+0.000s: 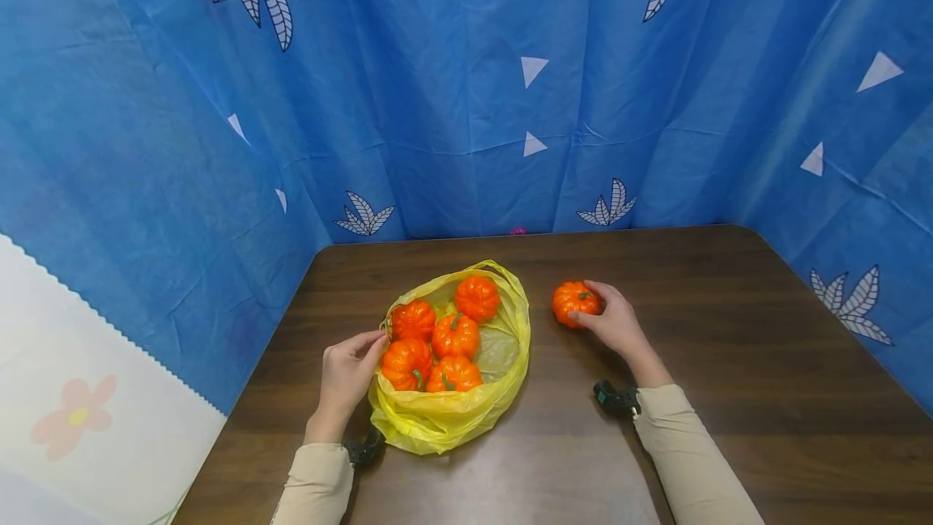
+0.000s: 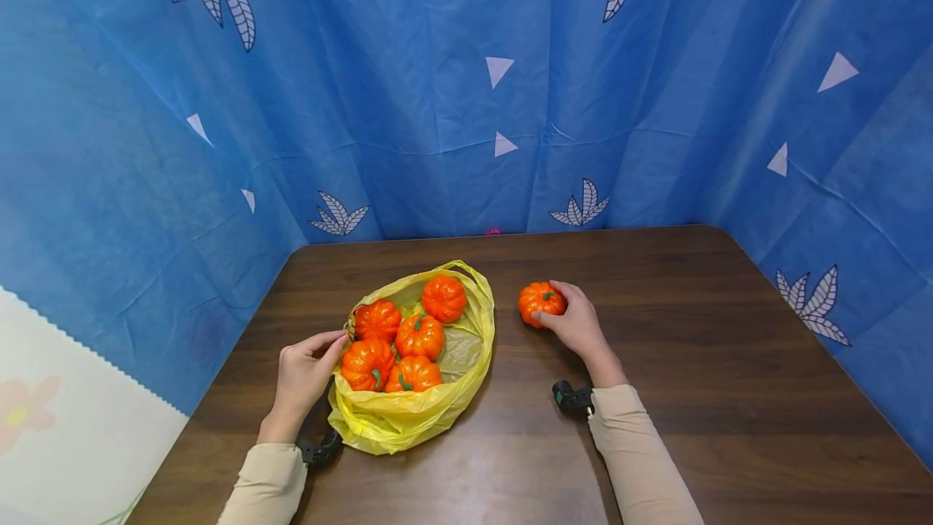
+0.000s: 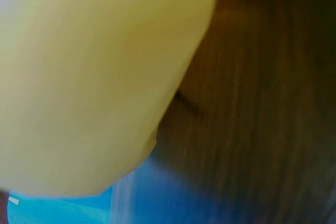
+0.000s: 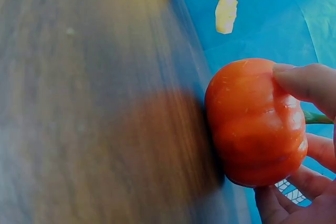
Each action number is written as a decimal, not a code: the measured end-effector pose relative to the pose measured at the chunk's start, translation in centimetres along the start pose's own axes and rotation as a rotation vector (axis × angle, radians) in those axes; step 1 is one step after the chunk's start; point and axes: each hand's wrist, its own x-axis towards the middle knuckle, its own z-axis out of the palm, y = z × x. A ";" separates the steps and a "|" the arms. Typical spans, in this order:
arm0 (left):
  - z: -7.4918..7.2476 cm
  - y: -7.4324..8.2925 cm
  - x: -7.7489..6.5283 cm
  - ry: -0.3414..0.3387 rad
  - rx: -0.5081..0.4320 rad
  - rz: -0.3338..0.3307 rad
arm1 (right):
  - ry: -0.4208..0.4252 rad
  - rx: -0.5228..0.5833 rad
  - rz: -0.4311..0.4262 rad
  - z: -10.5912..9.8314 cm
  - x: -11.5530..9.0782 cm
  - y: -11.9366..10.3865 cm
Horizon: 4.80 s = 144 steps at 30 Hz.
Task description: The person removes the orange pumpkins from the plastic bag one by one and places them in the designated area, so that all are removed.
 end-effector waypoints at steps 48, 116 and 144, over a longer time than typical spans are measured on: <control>0.0 -0.1 0.0 0.003 0.014 0.012 | -0.075 0.082 -0.143 -0.4 -3.2 -9.1; 0.0 -0.1 0.1 0.010 0.001 0.031 | -0.498 0.169 -0.433 10.9 -6.6 -9.8; -0.1 0.0 0.3 0.011 0.018 0.034 | -0.554 0.178 -0.392 10.9 -6.8 -10.1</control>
